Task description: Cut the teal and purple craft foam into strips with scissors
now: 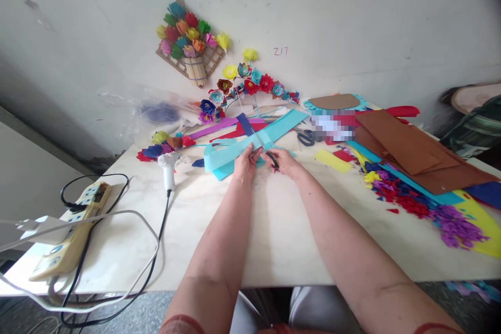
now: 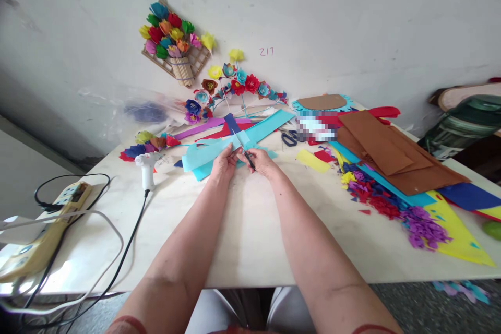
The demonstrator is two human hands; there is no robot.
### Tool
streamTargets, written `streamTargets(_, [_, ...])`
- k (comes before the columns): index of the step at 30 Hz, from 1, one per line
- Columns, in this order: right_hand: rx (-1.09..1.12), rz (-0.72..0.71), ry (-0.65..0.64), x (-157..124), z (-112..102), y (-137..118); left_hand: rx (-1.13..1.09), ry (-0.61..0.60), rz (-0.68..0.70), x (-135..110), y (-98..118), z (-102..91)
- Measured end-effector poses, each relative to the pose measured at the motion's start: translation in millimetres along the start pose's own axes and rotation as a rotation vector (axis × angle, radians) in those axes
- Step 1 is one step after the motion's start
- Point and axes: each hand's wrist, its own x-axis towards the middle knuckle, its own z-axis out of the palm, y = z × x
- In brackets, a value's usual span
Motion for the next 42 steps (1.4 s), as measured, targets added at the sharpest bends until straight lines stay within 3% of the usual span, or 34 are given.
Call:
streamTargets(10, [0.052,-0.031,0.018,8,-2,13,-0.038,0.063,-0.031,-1,4,3.2])
streamTargets(17, [0.088,0.049,0.059,2,-1,0,-0.080,0.098,-0.019,-3,7,5.8])
streamTargets(27, [0.086,0.096,0.028,-4,-5,-5,-0.039,0.030,-0.019,-3,5,3.7])
streamTargets(42, [0.114,0.061,0.016,-3,-8,-1,-0.021,0.048,-0.028,-6,6,6.6])
